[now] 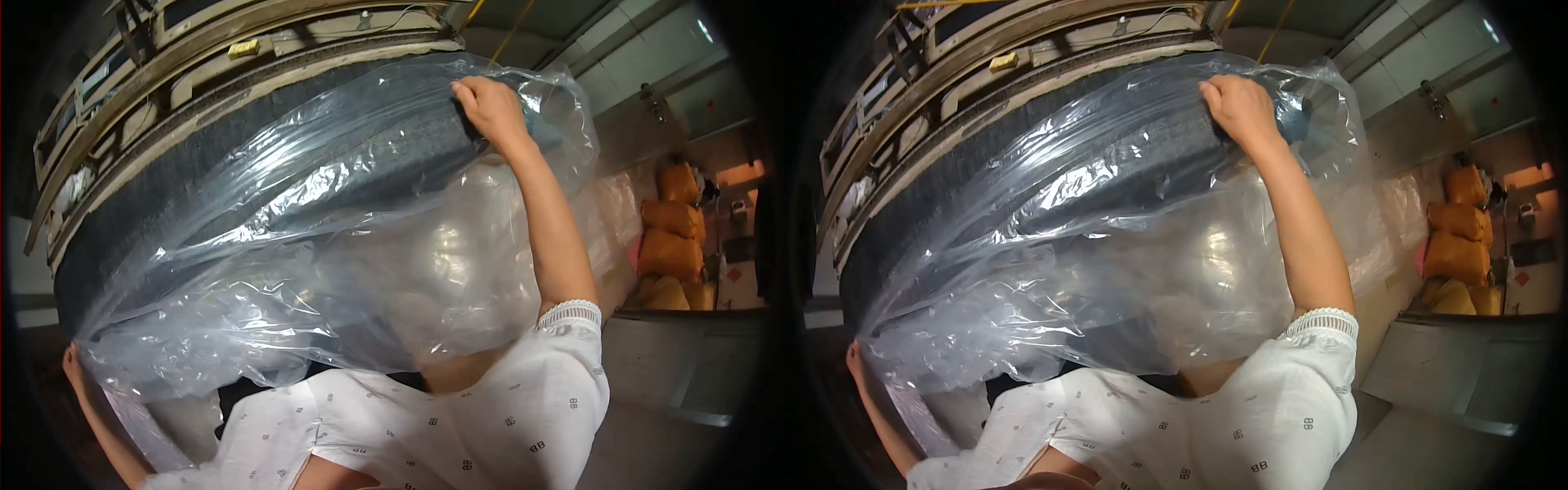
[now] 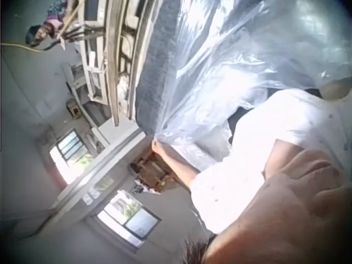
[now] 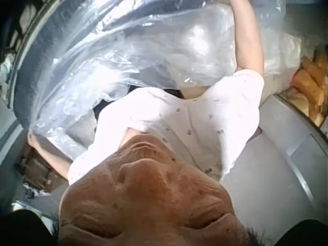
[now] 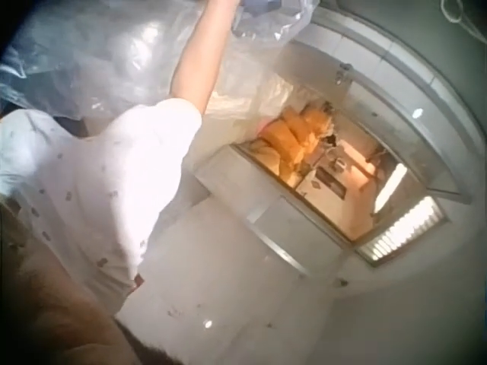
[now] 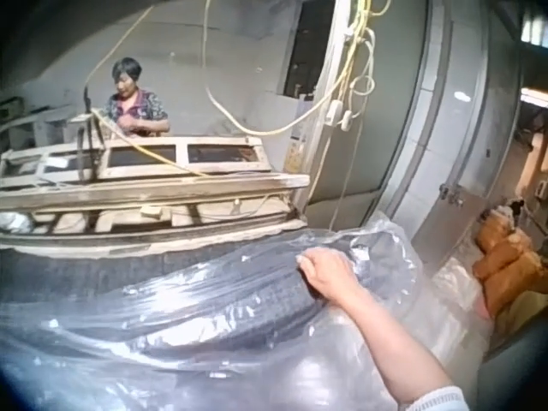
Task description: The person wraps a large industrial bundle with clear plastic film by hand, securing it on a palletized workstation.
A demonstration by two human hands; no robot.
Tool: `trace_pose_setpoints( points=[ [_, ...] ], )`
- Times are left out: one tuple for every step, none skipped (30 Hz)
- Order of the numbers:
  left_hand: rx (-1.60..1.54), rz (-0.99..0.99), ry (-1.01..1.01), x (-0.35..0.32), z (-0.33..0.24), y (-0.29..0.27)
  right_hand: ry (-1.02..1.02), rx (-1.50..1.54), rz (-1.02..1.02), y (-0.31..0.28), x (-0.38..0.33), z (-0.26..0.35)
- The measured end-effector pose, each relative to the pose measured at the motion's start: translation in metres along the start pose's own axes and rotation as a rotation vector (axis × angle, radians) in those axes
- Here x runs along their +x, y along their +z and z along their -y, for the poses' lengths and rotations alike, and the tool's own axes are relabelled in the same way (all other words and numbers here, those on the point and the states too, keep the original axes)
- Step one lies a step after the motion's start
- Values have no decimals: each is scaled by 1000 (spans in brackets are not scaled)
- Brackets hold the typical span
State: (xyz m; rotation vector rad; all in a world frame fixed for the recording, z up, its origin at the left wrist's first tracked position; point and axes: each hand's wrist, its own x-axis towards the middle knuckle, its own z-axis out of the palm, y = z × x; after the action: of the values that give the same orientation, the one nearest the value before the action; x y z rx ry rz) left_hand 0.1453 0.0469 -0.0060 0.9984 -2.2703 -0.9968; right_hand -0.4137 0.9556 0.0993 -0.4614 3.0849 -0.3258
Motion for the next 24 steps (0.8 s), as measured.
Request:
trace_pose_setpoints(
  points=[
    [24, 4, 10, 2, -2, -7, -65, 37, -204, 10, 6, -11],
    [111, 9, 52, 4, 5, -36, -145, 23, -269, 24, 26, -11],
    [207, 12, 88, 18, -3, -57, -166, -42, -370, 51, 40, -25],
    [345, 155, -73, 35, -18, -14, -203, -153, -404, 65, 47, -44],
    [134, 184, -188, 33, -44, 14, -203, -19, -350, 55, 42, -36],
    [107, 122, -288, 13, -108, 86, -232, 12, -305, 41, 38, -44],
    [73, 93, -327, -4, -139, 94, -127, 174, -227, 40, 45, -44],
    [19, 34, -244, -23, -183, 121, -163, 274, -161, 41, 48, -67],
    [-42, 94, -144, -16, -199, 148, -89, 300, -207, 39, 56, -134],
    [177, -51, -74, -16, -204, 153, 263, 539, 7, 35, 69, -113],
    [144, -306, 113, -2, -180, 163, 337, 379, -57, 35, 76, -127],
    [171, -434, 202, -5, -189, 176, 491, 2, -27, 32, 81, -97],
    [106, -467, 188, -4, -188, 179, 445, 2, -32, 32, 82, -62],
    [24, -502, 236, -3, -188, 181, 192, -271, -212, 27, 77, -33],
    [17, -502, 216, -2, -190, 181, -53, -542, -394, 20, 68, -7],
    [-3, -511, 178, 0, -196, 186, -206, -387, -555, 19, 67, 30],
    [-45, -520, 190, 5, -198, 189, -450, -197, -617, 19, 73, 51],
    [-62, -534, 189, 4, -194, 187, -530, 2, -550, 27, 63, 111],
    [-68, -529, 187, 4, -191, 188, -633, 208, -468, 36, 50, 165],
    [-128, -554, 195, 2, -187, 186, -560, 509, -218, 50, 31, 225],
    [-198, -575, 207, 2, -185, 185, -616, 628, -61, 61, 12, 274],
    [-220, -561, 220, 5, -188, 189, -634, 721, 57, 70, -6, 314],
    [-294, -558, 202, 2, -187, 188, -574, 809, 338, 75, -27, 360],
    [-376, -553, 189, 0, -189, 188, -608, 1042, 501, 81, -48, 399]
  ],
)
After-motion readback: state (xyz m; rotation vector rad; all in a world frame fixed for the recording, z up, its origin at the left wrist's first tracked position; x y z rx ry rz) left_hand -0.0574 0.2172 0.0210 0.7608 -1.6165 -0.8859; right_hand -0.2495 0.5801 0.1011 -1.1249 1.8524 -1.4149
